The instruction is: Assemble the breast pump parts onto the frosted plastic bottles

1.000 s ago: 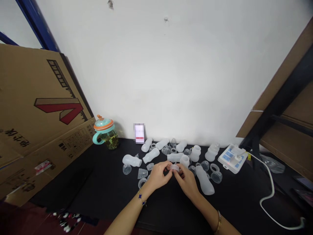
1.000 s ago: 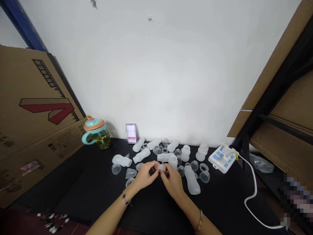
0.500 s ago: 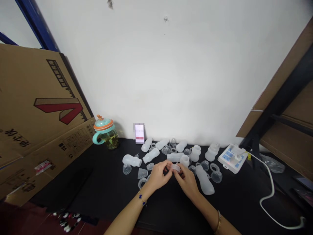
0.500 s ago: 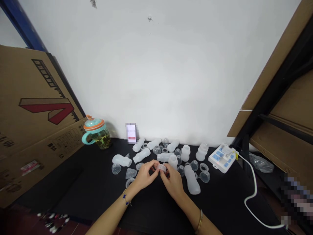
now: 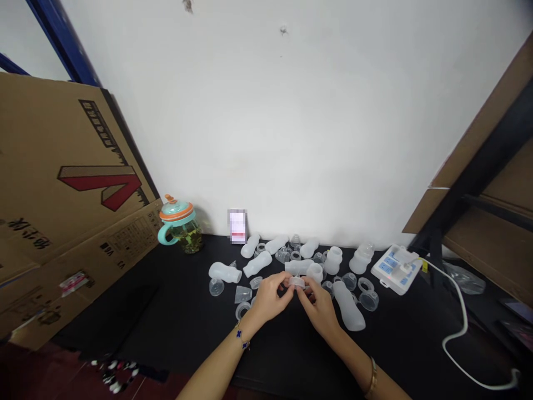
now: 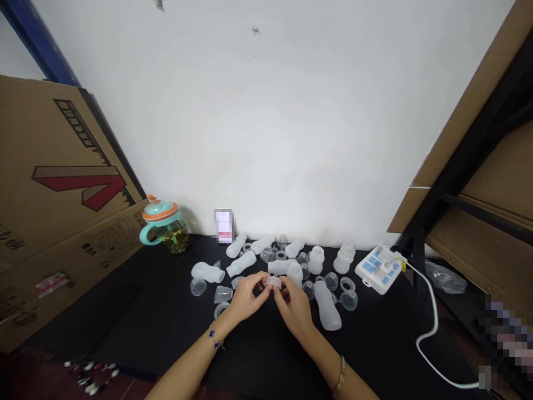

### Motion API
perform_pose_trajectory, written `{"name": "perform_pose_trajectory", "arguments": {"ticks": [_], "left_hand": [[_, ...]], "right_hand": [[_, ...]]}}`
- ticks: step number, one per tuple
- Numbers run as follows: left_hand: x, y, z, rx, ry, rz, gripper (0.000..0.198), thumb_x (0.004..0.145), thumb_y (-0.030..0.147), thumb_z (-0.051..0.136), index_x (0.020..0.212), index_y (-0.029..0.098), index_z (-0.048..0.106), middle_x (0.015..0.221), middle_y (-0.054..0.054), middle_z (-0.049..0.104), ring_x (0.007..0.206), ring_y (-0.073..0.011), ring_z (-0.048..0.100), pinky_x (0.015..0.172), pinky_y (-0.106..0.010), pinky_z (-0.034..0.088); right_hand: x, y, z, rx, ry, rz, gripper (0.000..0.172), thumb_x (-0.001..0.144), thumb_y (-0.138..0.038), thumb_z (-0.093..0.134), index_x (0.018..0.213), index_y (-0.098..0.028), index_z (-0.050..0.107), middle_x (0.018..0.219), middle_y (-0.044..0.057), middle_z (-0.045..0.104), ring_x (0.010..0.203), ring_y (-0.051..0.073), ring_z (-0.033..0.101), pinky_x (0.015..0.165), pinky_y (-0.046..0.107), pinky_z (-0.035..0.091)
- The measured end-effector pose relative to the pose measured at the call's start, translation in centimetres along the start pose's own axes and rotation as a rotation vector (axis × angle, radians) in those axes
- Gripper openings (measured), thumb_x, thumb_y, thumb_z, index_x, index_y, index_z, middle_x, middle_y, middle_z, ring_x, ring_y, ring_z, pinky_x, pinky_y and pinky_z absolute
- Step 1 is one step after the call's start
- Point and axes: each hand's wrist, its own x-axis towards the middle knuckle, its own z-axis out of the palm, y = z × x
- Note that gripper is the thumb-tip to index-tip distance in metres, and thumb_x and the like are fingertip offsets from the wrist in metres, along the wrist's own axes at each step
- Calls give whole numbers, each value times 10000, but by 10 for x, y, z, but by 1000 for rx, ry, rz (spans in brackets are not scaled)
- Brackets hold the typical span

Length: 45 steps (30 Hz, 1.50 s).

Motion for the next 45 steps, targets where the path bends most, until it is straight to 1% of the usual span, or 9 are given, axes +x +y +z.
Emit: {"name": "perform_pose_trajectory", "arguments": {"ticks": [7,13,19,25,32,38,45], "left_hand": [[0,0,0,45,-15,11,141,871,213,562,979,194,652,828,-23,665,716,-160,597,678,-255,460],[-1,-1,1,64,-23,9,116,876,213,552,944,201,645,807,-19,656,703,-159,596,666,-249,450],[-1,1,2,72,-19,11,100,866,203,567,926,204,647,798,-12,656,708,-158,598,668,-247,444],[-1,3,2,109,-20,14,73,859,213,573,886,206,640,774,-10,653,704,-162,604,664,-250,435],[-2,4,2,158,-24,21,58,866,230,569,859,209,623,756,-9,645,700,-166,606,654,-252,419],[-2,3,3,196,-16,34,49,863,223,576,849,210,621,751,-6,648,696,-166,609,649,-254,409],[-3,2,4,208,-11,25,44,862,224,585,857,209,626,757,-7,666,708,-168,628,657,-252,420]], "right_hand": [[0,0,0,-15,7,2,292,962,-429,495,1065,-212,660,803,34,713,658,186,639,572,276,484],[0,0,1,-20,11,21,294,954,-444,500,1032,-214,666,756,27,697,623,182,625,528,266,463],[0,1,1,-5,6,16,270,956,-427,507,1022,-215,661,792,30,710,649,183,636,570,273,472],[0,0,0,-23,9,8,251,952,-413,509,992,-221,666,761,19,703,628,176,634,555,265,463],[0,0,0,-41,6,9,273,949,-437,495,969,-222,662,715,11,677,610,181,618,536,270,448],[1,1,1,-50,8,11,244,940,-412,511,964,-220,661,737,9,688,624,179,627,538,264,444],[1,2,1,-80,1,2,252,945,-422,499,973,-222,650,740,9,679,627,183,623,565,276,448]]}}
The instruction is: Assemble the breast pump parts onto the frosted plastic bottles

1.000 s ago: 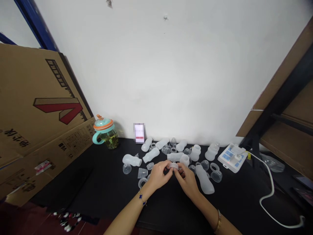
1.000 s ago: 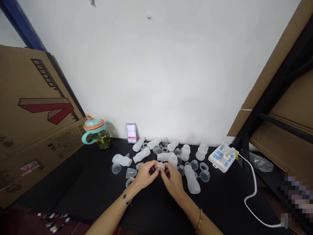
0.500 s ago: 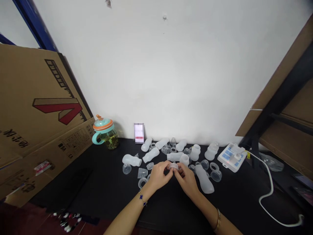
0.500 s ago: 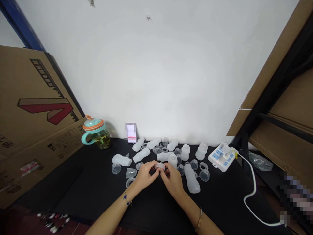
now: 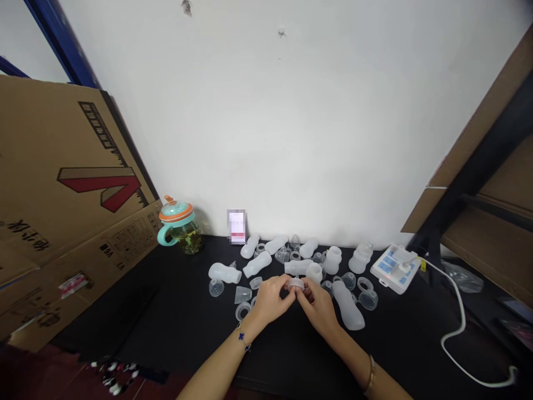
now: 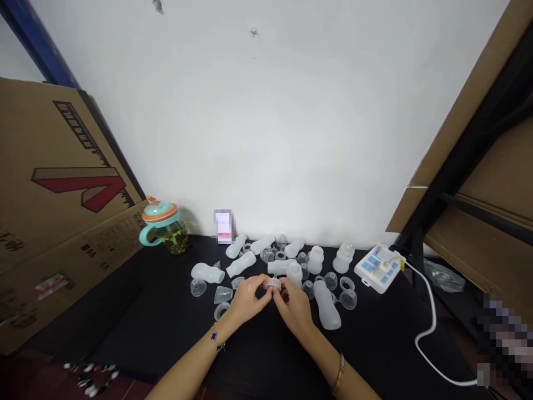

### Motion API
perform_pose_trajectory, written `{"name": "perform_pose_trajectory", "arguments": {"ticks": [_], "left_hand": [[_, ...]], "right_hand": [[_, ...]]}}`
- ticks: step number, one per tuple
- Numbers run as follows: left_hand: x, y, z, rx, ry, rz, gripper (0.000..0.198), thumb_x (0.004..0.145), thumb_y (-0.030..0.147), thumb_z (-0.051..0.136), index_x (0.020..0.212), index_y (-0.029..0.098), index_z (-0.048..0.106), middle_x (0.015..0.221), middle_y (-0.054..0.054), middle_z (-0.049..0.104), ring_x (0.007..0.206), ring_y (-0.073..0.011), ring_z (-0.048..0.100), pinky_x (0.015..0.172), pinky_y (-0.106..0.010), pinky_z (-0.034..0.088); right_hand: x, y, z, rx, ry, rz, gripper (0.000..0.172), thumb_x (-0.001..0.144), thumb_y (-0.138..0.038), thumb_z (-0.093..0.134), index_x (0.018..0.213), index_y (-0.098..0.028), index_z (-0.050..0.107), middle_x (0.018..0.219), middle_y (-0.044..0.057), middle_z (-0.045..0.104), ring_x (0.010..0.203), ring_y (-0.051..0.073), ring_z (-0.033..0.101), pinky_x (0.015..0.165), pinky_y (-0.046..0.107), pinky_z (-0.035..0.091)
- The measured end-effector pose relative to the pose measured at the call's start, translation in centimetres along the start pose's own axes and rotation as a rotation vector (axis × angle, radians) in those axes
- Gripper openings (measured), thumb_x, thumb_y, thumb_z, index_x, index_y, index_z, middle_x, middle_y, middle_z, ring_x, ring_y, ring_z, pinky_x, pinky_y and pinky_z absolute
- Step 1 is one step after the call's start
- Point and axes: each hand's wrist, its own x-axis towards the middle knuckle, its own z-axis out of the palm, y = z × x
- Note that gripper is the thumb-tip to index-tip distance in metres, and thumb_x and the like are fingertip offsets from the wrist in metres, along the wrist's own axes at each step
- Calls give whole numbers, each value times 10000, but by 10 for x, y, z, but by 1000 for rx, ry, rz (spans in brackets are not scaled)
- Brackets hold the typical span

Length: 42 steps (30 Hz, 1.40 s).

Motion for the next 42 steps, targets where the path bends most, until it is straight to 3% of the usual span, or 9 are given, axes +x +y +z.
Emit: {"name": "perform_pose_trajectory", "arguments": {"ticks": [22,42], "left_hand": [[-1,2,2,8,26,-32,88,845,220,593,761,205,570,702,20,641,650,-141,615,607,-233,371],[-1,1,3,24,55,-25,103,827,214,606,742,207,550,669,27,632,622,-135,613,593,-228,372]], "right_hand": [[-1,5,2,-71,0,1,262,938,-429,484,942,-220,642,735,9,677,626,187,616,583,279,424],[0,5,2,-131,12,-4,273,933,-440,477,838,-217,603,638,-23,583,563,161,552,541,262,349]]}}
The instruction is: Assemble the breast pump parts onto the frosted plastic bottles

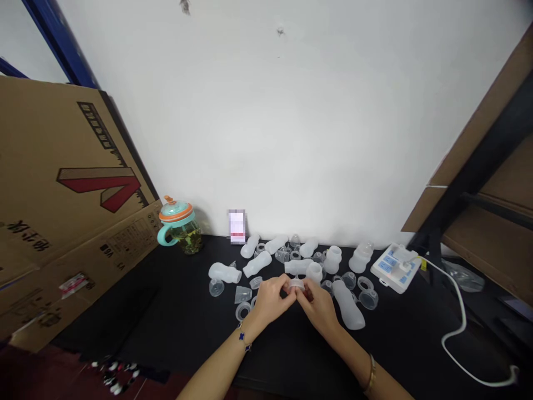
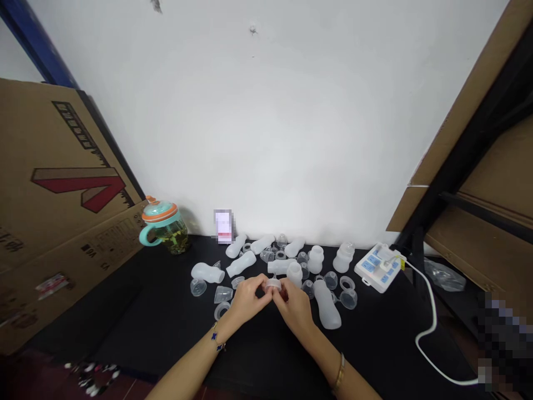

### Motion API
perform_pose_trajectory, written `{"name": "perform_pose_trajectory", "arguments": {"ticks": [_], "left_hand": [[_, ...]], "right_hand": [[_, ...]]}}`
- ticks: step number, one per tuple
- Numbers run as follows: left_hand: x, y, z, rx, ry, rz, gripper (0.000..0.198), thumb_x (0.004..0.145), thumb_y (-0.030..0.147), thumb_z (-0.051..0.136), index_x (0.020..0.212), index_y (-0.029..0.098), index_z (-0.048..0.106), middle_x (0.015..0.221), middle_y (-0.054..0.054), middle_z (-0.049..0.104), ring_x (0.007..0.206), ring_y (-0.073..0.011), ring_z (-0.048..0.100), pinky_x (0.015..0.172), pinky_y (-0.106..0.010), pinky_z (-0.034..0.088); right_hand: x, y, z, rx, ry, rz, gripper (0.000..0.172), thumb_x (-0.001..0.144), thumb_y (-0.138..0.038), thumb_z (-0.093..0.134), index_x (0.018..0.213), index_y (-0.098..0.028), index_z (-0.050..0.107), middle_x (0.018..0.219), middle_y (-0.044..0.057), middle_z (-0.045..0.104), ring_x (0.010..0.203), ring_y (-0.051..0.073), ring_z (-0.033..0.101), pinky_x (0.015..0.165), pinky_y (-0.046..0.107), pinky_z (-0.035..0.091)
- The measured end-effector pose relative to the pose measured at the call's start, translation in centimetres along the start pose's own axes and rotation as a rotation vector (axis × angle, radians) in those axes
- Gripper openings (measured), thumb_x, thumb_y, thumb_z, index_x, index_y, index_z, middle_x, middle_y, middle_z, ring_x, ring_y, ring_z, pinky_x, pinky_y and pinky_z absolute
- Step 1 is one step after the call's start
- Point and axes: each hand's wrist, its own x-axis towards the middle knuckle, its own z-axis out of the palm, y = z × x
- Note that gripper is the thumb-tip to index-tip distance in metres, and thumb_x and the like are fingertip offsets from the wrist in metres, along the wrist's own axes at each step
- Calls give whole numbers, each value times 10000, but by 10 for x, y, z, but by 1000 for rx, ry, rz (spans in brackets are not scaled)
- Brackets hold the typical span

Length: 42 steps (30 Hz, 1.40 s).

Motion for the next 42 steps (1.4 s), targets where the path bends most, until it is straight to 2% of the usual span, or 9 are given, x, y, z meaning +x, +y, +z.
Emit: {"name": "perform_pose_trajectory", "arguments": {"ticks": [26,42], "left_hand": [[0,0,1,-14,14,-1,117,820,197,588,713,204,542,643,29,608,587,-122,579,586,-218,373],[-1,-1,2,-1,3,-5,113,823,205,573,714,205,545,633,33,600,570,-119,567,571,-230,360]], "right_hand": [[-1,0,1,10,22,-15,312,940,-467,484,776,-220,581,604,-27,583,531,154,546,512,255,337],[0,-1,1,17,23,-8,279,924,-444,500,777,-224,591,600,-34,579,532,149,551,509,252,347]]}}
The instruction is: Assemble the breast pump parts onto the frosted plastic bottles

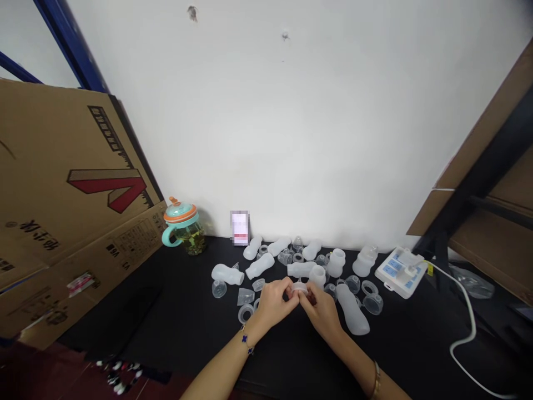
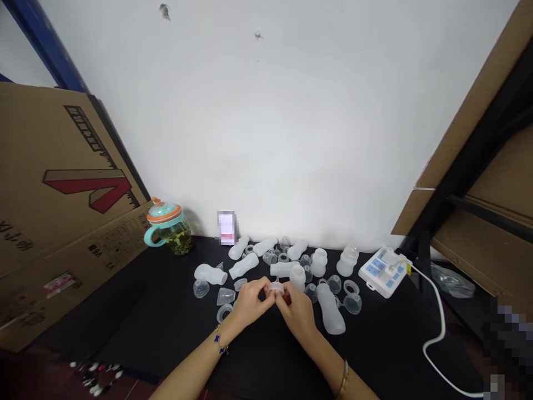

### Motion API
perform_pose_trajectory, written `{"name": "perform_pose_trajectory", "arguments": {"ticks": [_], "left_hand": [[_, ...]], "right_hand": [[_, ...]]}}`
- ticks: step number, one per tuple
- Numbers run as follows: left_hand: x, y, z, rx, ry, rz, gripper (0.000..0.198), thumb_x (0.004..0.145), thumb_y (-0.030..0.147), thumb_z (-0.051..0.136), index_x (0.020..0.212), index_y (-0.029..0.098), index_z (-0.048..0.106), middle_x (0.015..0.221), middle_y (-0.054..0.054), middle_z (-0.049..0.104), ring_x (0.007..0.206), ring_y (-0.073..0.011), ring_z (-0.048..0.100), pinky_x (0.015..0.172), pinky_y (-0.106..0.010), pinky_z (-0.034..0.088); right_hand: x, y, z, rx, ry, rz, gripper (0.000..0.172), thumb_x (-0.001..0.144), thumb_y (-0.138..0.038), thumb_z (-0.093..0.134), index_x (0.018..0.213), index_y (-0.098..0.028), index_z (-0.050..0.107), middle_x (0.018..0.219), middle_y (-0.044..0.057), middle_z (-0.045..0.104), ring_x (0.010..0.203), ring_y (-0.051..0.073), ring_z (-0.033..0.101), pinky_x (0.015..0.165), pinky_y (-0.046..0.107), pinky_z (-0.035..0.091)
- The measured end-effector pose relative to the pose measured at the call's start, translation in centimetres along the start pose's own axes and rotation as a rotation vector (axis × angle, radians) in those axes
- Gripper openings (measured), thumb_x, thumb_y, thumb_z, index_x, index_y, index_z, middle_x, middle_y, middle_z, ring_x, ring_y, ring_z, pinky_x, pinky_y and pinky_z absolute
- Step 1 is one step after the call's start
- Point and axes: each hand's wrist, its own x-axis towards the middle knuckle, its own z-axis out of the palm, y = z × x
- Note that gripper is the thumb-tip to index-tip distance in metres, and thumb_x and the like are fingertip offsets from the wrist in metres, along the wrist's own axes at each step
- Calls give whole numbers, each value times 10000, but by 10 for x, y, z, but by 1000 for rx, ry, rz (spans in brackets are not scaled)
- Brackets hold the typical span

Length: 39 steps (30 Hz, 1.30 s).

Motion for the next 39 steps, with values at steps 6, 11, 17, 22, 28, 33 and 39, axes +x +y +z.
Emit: {"name": "perform_pose_trajectory", "arguments": {"ticks": [6,11,17,22,28,33,39], "left_hand": [[0,0,0,-5,3,-2,108,818,200,578,715,206,548,625,37,595,543,-110,551,549,-220,355],[0,0,-1,-16,-5,-7,112,802,183,587,705,205,533,611,46,585,526,-104,540,541,-220,346],[0,0,-1,-2,-14,-20,111,799,181,582,701,205,536,610,44,583,524,-105,534,543,-225,341],[1,0,-1,-18,-29,-17,110,785,168,586,698,204,529,595,50,570,518,-103,525,551,-222,343],[2,-3,-1,9,-28,7,124,780,165,600,687,207,529,583,52,574,552,-114,557,573,-229,352],[2,-5,-3,98,-40,56,137,794,175,605,684,210,531,601,35,599,589,-131,573,584,-242,348],[3,-12,-4,261,-45,144,78,790,157,599,743,207,563,663,4,613,639,-157,575,584,-263,335]], "right_hand": [[0,3,1,-9,4,-5,277,915,-435,501,759,-222,583,586,-37,559,515,143,528,503,249,333],[1,3,2,-5,-1,3,271,904,-431,511,756,-219,592,575,-40,538,510,141,513,497,248,315],[1,4,2,-22,5,-15,284,913,-434,502,755,-219,601,570,-41,532,511,140,515,496,247,323],[1,8,4,-25,7,-43,263,924,-404,486,785,-217,609,585,-38,543,524,143,529,511,248,344],[1,8,5,-31,-26,-38,257,930,-405,482,822,-217,620,591,-37,554,523,148,532,509,248,341],[1,4,3,-6,-69,-18,272,951,-406,456,968,-219,653,701,2,671,610,182,626,562,268,411],[-1,8,5,-78,-29,-32,294,942,-368,470,1112,-216,655,736,9,694,625,192,652,578,278,445]]}}
